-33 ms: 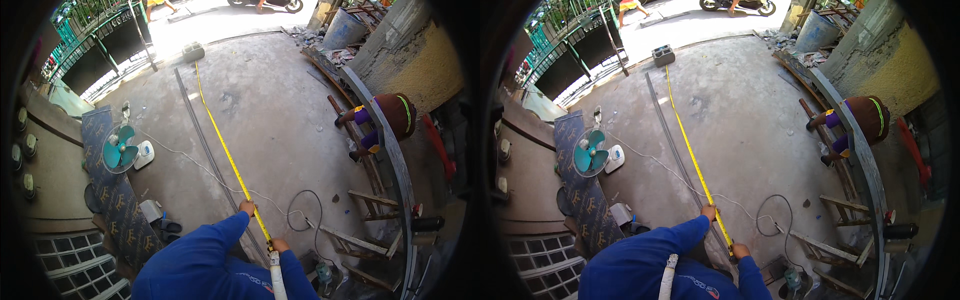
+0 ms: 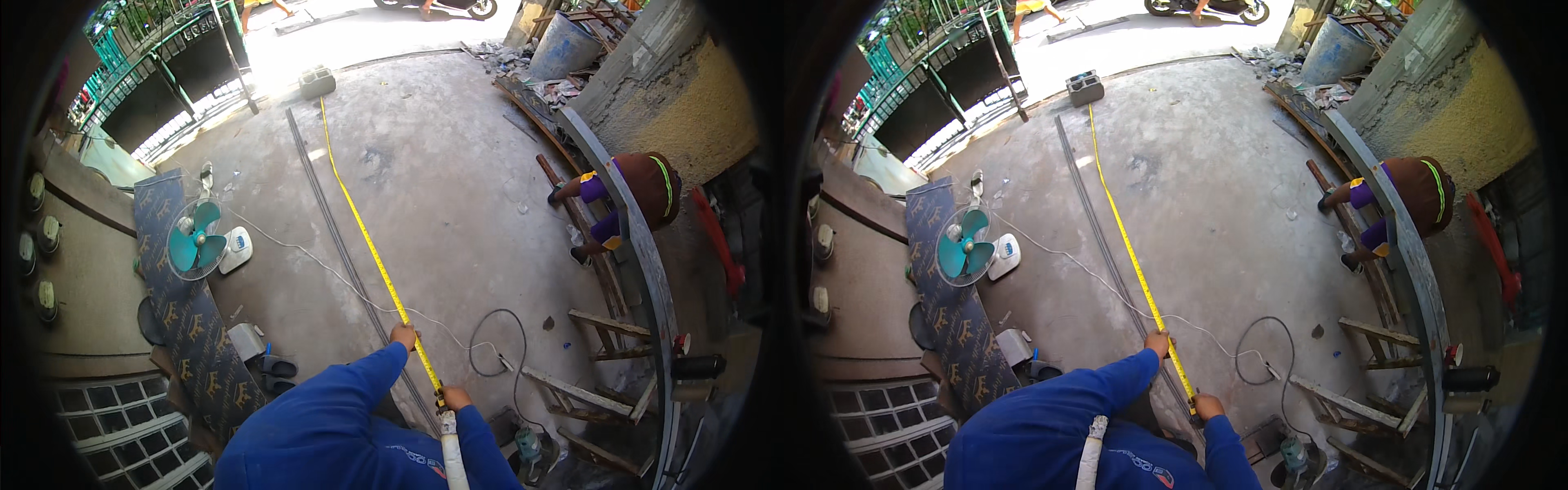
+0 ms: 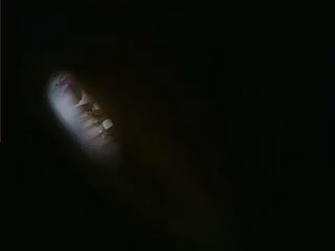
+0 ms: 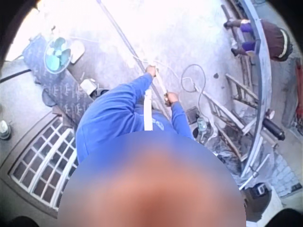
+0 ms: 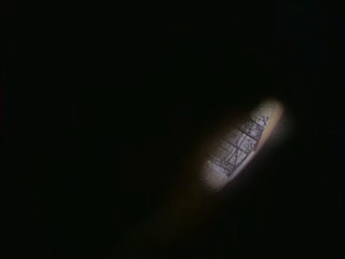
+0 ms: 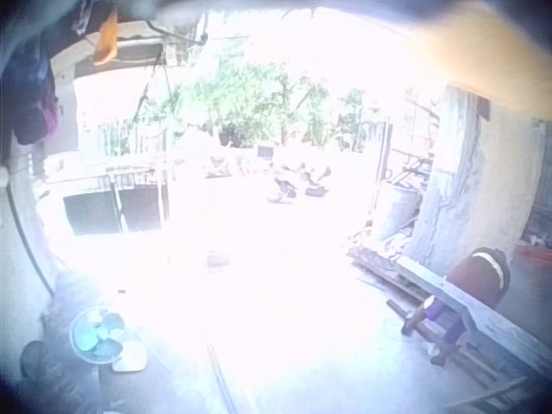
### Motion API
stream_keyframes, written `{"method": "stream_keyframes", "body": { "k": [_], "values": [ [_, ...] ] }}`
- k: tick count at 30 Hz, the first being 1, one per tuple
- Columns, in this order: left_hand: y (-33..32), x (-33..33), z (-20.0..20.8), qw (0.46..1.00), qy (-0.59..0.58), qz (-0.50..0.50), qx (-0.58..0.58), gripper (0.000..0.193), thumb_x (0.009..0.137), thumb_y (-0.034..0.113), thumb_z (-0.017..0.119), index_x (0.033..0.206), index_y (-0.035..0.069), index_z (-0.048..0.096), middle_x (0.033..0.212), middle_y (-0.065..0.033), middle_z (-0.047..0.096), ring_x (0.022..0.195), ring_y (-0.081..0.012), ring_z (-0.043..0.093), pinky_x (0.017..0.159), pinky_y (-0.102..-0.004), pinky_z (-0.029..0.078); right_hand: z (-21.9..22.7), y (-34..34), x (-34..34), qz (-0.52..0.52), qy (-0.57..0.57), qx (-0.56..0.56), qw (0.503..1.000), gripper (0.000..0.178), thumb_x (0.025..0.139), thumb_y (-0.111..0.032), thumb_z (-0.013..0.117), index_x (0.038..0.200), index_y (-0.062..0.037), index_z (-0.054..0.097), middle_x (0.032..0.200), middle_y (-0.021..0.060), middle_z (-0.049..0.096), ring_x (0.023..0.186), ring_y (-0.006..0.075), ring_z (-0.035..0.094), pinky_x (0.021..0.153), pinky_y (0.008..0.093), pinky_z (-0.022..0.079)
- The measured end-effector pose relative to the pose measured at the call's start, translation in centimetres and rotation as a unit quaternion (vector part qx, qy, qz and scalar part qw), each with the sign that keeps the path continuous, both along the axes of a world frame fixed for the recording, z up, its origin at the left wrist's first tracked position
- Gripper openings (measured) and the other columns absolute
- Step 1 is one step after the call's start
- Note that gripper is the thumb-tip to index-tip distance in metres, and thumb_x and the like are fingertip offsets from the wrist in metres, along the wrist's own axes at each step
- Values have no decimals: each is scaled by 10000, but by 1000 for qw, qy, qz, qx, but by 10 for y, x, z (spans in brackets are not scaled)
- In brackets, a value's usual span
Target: The person measures metal rods with a tape measure, positions them on a chop saw, and cuts them to length. The person then moves a plastic chair and a cinder block to clear the workspace before continuing to measure and cut additional rods.
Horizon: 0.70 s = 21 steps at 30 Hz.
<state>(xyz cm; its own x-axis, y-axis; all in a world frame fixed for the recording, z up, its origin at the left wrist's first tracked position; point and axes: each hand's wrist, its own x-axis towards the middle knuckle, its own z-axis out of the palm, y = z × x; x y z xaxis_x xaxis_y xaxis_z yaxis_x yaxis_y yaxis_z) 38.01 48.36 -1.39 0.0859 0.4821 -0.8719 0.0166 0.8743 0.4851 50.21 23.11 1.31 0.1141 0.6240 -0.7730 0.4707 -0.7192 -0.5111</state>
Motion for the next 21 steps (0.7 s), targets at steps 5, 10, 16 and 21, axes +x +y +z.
{"method": "stream_keyframes", "body": {
  "k": [5,10,16,21],
  "values": [
    [35,7,1,998,15,11,53,230,1045,178,519,1148,-17,582,820,-134,683,659,-215,682,553,-379,577,37,68,-2,128,-70,-2,989,279,978,-169,499,1067,-36,729,922,153,738,691,274,731,627,414,594],
    [41,15,16,998,26,12,48,231,1049,169,507,1129,-31,589,807,-132,676,652,-214,675,554,-372,572,74,82,-7,69,-81,-19,994,296,901,-254,564,1029,-78,764,1094,187,724,1016,351,692,887,429,538],
    [6,28,24,997,-8,15,71,232,1048,189,517,1118,-27,564,794,-142,658,622,-227,645,549,-363,543,116,62,-1,-154,-25,-122,980,367,881,-323,562,1024,-48,757,1112,186,722,1000,362,685,873,429,521],
    [-15,31,33,995,24,27,93,216,1050,179,510,1065,-30,561,772,-135,664,626,-217,647,575,-376,540,114,39,3,-105,-53,-93,989,352,893,-332,544,1018,-86,763,1097,188,725,1010,393,681,900,456,520]
  ]
}}
